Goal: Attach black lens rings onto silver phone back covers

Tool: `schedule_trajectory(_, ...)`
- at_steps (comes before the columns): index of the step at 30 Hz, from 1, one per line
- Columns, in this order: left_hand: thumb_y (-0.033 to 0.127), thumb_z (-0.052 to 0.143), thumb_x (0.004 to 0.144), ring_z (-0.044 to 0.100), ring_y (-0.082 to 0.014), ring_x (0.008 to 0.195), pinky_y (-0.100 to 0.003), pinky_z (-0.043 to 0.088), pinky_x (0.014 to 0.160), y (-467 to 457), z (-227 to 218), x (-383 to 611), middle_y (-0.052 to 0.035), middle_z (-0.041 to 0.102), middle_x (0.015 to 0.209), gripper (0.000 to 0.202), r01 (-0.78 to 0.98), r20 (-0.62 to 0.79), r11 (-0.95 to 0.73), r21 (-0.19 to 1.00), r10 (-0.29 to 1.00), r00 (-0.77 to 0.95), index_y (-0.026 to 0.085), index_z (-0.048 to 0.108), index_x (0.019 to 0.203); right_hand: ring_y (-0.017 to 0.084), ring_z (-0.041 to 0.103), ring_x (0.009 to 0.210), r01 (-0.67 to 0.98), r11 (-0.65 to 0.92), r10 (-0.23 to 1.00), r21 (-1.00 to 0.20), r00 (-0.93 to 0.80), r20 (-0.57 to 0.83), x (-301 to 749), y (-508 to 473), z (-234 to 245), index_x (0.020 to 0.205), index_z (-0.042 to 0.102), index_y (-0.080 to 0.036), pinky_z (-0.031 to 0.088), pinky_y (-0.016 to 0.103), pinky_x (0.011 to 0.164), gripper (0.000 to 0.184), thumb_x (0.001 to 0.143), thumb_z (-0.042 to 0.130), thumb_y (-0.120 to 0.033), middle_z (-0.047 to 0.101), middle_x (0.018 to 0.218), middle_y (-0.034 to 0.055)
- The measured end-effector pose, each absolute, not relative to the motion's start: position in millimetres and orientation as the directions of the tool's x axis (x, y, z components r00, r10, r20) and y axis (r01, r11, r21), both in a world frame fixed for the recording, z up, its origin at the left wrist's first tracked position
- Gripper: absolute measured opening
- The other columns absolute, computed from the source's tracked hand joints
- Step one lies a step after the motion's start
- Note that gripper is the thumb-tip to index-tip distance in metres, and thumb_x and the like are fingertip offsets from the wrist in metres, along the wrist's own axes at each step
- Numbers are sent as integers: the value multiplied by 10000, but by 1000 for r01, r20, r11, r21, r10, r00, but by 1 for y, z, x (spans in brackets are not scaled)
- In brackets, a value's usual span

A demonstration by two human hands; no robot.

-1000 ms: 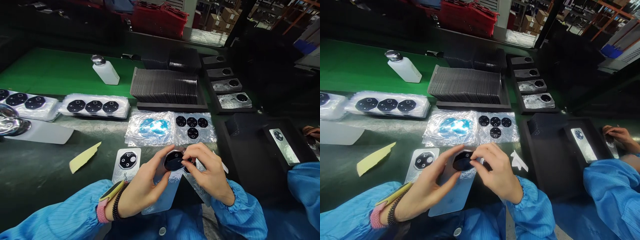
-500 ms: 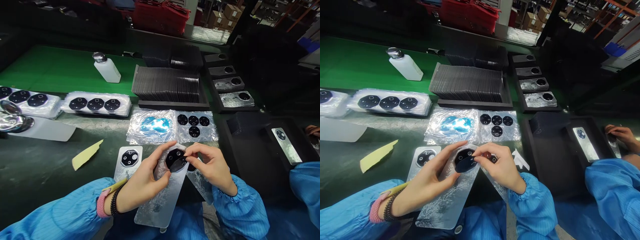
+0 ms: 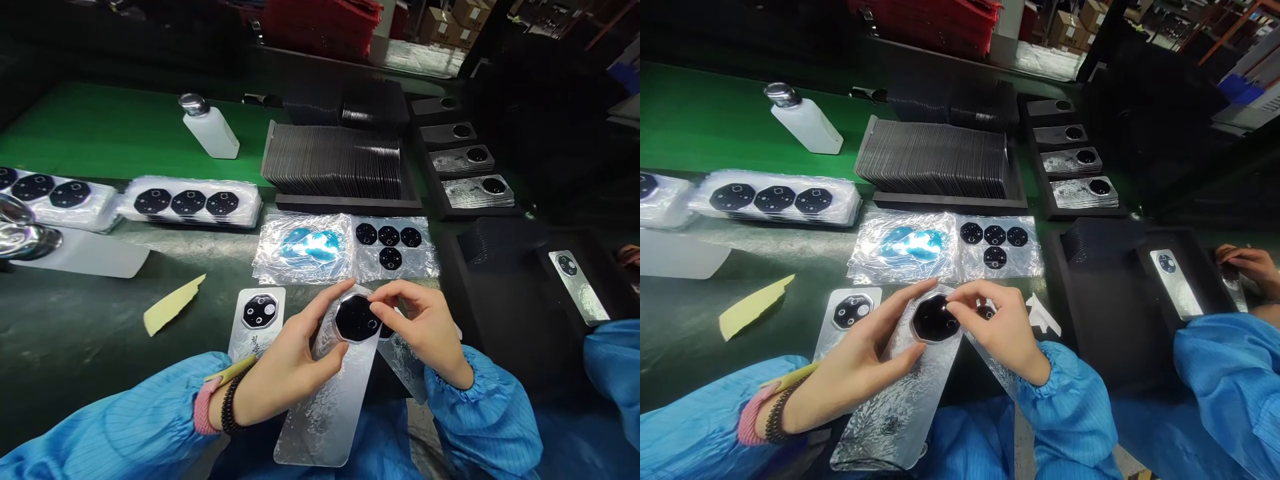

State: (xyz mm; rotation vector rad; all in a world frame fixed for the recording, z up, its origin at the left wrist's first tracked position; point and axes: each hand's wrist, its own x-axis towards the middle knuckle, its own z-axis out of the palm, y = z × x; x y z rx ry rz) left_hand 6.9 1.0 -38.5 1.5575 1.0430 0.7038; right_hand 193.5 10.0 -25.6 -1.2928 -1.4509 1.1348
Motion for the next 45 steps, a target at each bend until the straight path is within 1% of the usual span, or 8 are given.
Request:
schedule_trajectory(3, 196, 553, 812, 485, -250, 1291, -319, 420, 1068, 1, -38, 7, -99, 510, 1413, 573, 257, -75, -45, 965, 896, 438, 150, 417, 1367, 113, 573, 590, 200, 44, 996, -979, -81, 29, 194, 11, -26, 705, 704, -213, 475, 237, 579, 60, 734, 659, -185, 667, 637, -19)
schedule_trajectory(6, 172, 547, 807, 498, -241, 1279, -308, 427, 1061, 1, -39, 7, -87, 533, 1392, 575, 253, -65, -52, 966, 898, 434, 156, 417, 1367, 118, 584, 599, 191, 33, 997, -981, -72, 19, 194, 11, -27, 703, 708, -213, 485, 241, 590, 54, 727, 664, -193, 674, 642, -16)
schedule_trajectory(12, 170, 554, 802, 498, -258, 1278, -339, 422, 1068, 1, -40, 7, -89, 543, 1382, 572, 239, -56, -53, 970, 903, 426, 159, 432, 1361, 117, 569, 584, 216, 27, 998, -976, -67, 13, 193, 10, -27, 699, 710, -210, 480, 235, 559, 54, 724, 662, -203, 658, 626, -13)
schedule_trajectory(21, 187, 563, 805, 497, -261, 1278, -349, 421, 1069, 0, -40, 7, -85, 538, 1386, 573, 232, -65, -40, 972, 902, 427, 173, 433, 1363, 121, 566, 590, 245, 36, 998, -969, -62, 21, 192, 9, -28, 705, 710, -210, 472, 231, 538, 59, 730, 657, -205, 659, 626, -9)
schedule_trajectory(29, 200, 571, 819, 479, -251, 1295, -327, 416, 1074, -1, -40, 6, -66, 529, 1397, 566, 228, -88, -13, 974, 901, 425, 195, 427, 1366, 119, 560, 579, 256, 46, 998, -966, -51, 34, 191, 8, -27, 713, 709, -212, 482, 239, 553, 63, 739, 653, -197, 644, 616, -14)
schedule_trajectory(35, 216, 565, 828, 468, -238, 1305, -318, 395, 1090, -1, -38, 5, -61, 516, 1410, 556, 230, -97, -4, 973, 899, 426, 190, 426, 1365, 112, 551, 569, 258, 55, 998, -965, -51, 43, 190, 8, -27, 706, 701, -210, 470, 230, 541, 66, 742, 649, -189, 629, 605, -21)
schedule_trajectory(40, 208, 572, 819, 469, -253, 1303, -350, 390, 1098, 0, -36, 6, -64, 522, 1404, 562, 229, -112, 14, 973, 900, 422, 187, 433, 1363, 108, 553, 573, 249, 57, 997, -967, -55, 44, 189, 8, -27, 708, 701, -207, 472, 227, 554, 67, 740, 648, -181, 636, 616, -20)
schedule_trajectory(45, 213, 592, 807, 464, -271, 1305, -372, 382, 1107, 0, -35, 6, -56, 526, 1400, 572, 216, -127, 39, 976, 903, 409, 207, 447, 1360, 116, 552, 574, 224, 32, 998, -974, -61, 19, 190, 9, -26, 698, 697, -210, 463, 232, 535, 69, 746, 648, -203, 628, 606, -18)
